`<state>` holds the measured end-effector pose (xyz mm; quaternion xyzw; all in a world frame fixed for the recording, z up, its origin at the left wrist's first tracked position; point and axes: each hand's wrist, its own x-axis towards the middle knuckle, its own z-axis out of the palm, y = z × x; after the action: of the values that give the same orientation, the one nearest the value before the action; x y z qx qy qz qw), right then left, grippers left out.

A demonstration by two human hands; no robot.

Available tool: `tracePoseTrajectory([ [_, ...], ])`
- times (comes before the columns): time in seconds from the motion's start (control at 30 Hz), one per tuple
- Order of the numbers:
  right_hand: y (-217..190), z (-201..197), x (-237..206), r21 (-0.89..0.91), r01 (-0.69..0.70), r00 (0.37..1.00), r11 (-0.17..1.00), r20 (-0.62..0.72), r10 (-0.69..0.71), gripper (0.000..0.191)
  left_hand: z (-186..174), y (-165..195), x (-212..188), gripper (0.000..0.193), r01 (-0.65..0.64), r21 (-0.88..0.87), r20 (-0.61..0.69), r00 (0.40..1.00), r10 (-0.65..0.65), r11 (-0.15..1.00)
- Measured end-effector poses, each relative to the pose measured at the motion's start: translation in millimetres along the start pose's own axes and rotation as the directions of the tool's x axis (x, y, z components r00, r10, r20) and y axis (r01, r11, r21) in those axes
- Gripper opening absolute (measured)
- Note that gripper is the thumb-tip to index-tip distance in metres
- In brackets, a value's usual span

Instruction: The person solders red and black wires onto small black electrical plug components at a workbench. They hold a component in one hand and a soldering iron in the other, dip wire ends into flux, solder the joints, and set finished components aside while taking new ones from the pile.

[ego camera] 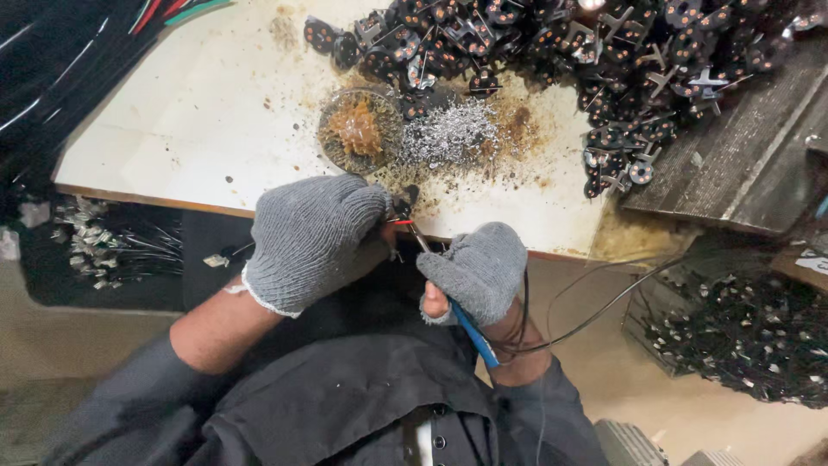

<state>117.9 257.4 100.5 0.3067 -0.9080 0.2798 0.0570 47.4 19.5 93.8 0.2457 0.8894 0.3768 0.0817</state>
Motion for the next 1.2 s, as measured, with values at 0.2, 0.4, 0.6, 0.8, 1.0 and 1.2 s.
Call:
tracePoseTrajectory([
  [0.2,-4.8,-0.6,-6.7,-0.031,-0.030,0.997,0.999,0.066,0.032,0.034,-3.1,2.4,-4.0,0.023,-0.025,0.011,-0.024,0.999,0.026,1.000],
  [0.4,-4.9,2.0,-3.7,-0.032,-0.039,0.999,0.999,0.025,0.040,0.029,0.8,1.4,-5.1,0.026,-0.010,0.014,0.005,1.000,0.010,1.000],
  [0.6,-6.6,-3.8,2.3,0.077,-0.053,0.997,0.996,-0.058,0.058,0.016,-0.2,2.8,-2.9,0.025,-0.015,0.012,-0.035,0.999,0.015,1.000],
  [0.8,-17.0,4.9,3.0,0.157,-0.248,0.920,0.956,-0.272,0.283,0.021,-0.9,2.4,-5.2,0.023,-0.037,0.015,-0.040,0.998,0.037,0.999],
  [1.0,-41.8,12.9,4.5,0.676,-0.362,0.725,0.642,-0.230,0.650,0.048,-11.0,11.0,-9.5,0.019,-0.029,0.005,-0.133,0.991,0.030,1.000],
  [1.2,-43.1,29.2,10.7,0.673,-0.564,0.613,0.479,-0.048,0.788,0.041,-15.9,12.8,-8.7,0.023,0.020,-0.006,-0.091,0.996,-0.021,1.000],
])
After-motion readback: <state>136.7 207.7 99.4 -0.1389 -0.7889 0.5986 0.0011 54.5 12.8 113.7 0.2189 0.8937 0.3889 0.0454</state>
